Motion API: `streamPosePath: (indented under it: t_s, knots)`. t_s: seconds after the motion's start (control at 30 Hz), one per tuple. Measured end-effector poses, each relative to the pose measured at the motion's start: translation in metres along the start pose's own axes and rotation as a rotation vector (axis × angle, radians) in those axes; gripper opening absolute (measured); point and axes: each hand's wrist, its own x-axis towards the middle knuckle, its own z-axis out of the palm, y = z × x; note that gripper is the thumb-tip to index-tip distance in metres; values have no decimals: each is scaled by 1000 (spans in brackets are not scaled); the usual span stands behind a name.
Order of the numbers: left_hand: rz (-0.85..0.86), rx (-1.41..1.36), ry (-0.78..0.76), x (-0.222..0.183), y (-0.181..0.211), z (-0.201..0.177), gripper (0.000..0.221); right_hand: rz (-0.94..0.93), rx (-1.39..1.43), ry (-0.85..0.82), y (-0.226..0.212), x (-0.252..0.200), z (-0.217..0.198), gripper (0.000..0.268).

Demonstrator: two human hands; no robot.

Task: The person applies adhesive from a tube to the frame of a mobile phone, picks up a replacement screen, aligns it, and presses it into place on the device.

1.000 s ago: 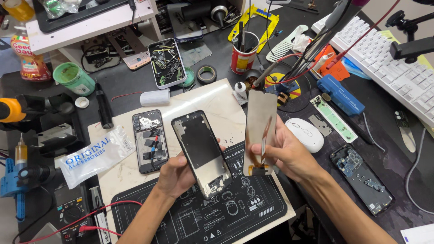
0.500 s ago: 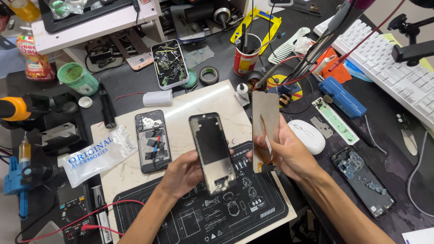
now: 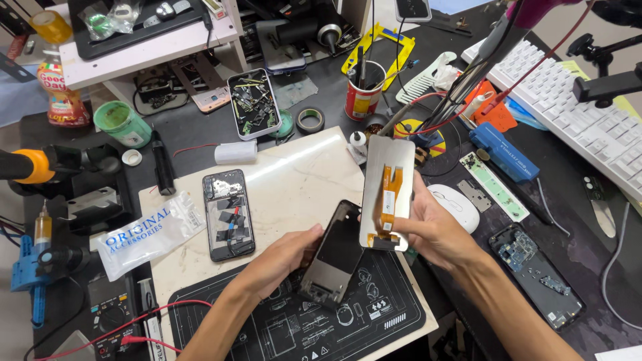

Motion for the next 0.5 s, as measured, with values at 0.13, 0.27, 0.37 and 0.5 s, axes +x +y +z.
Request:
streamPosePath:
  t_s: [0.13,0.27,0.37,0.5]
  knots:
    - [10,350,139,2,-5,8,66,2,53,11,3,-1,-2,98]
    - [-47,620,219,-7,5,18,67,-58,64,-10,4,-2,0,88]
    - [45,783,227,-14,22,18,64,-121,12,26,2,-4,5,85]
    - [39,855,233,-21,41,18,55,-119,11,70,-3,-9,15,82]
